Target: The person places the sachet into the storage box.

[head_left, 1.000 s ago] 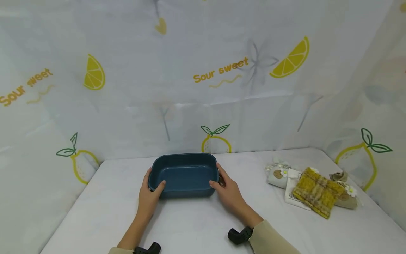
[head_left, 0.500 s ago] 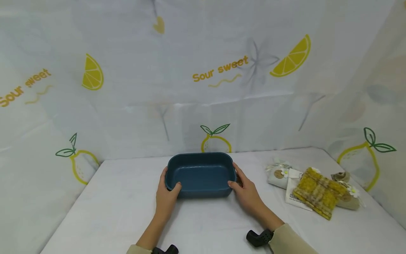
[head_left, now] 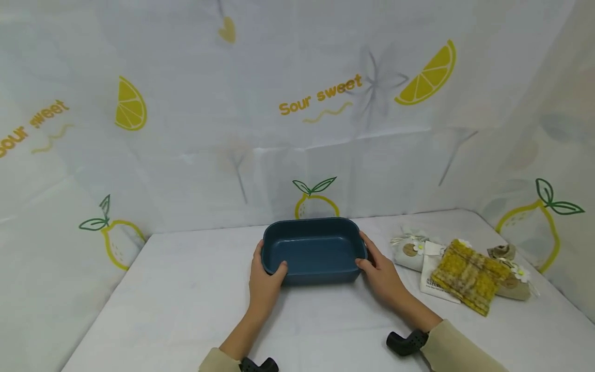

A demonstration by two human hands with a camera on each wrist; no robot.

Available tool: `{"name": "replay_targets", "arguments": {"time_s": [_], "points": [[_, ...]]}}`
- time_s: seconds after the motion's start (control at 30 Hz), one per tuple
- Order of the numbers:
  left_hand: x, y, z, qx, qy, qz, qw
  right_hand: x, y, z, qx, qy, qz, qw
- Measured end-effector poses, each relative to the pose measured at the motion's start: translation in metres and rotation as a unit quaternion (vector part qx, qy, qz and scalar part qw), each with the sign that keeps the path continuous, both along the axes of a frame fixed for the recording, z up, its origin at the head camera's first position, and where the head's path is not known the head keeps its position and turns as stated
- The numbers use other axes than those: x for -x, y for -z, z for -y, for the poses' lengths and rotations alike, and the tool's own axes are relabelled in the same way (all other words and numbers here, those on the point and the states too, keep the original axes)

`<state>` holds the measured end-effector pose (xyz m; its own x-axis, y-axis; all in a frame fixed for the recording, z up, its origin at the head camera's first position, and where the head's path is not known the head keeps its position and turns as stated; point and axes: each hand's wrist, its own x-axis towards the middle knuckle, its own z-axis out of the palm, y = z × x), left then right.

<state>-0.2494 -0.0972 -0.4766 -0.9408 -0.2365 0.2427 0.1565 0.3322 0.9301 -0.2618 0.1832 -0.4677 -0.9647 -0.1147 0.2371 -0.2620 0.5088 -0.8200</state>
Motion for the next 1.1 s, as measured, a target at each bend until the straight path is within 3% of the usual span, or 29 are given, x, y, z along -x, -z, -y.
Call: {"name": "replay_targets", "arguments": {"time_s": [0.13, 0.27, 0.47, 0.63, 0.9, 1.1], "points": [[0.0, -0.002, -0.01, -0.006, 0.015, 0.001, 0.9999, 0.001, -0.001, -0.014, -0.01, -0.004, -0.002, 1.0], [0.002, -0.003, -0.012, 0.015, 0.043, 0.012, 0.9989, 0.001, -0.001, -0.023, -0.016, 0.006, -0.004, 1.0], [0.011, -0.002, 0.009, 0.058, 0.098, 0.043, 0.9926, 0.0, 0.002, -0.022, -0.009, 0.002, 0.007, 1.0], [0.016, -0.002, 0.025, 0.059, 0.15, 0.049, 0.9857, 0.001, 0.002, -0.019, 0.009, -0.005, 0.007, 1.0], [0.017, 0.0, 0.03, 0.048, 0.176, 0.053, 0.9818, 0.0, -0.002, -0.017, 0.01, -0.001, 0.004, 1.0], [0.018, 0.002, 0.029, 0.048, 0.178, 0.057, 0.9813, -0.003, -0.005, -0.017, -0.005, 0.01, 0.019, 1.0]]}}
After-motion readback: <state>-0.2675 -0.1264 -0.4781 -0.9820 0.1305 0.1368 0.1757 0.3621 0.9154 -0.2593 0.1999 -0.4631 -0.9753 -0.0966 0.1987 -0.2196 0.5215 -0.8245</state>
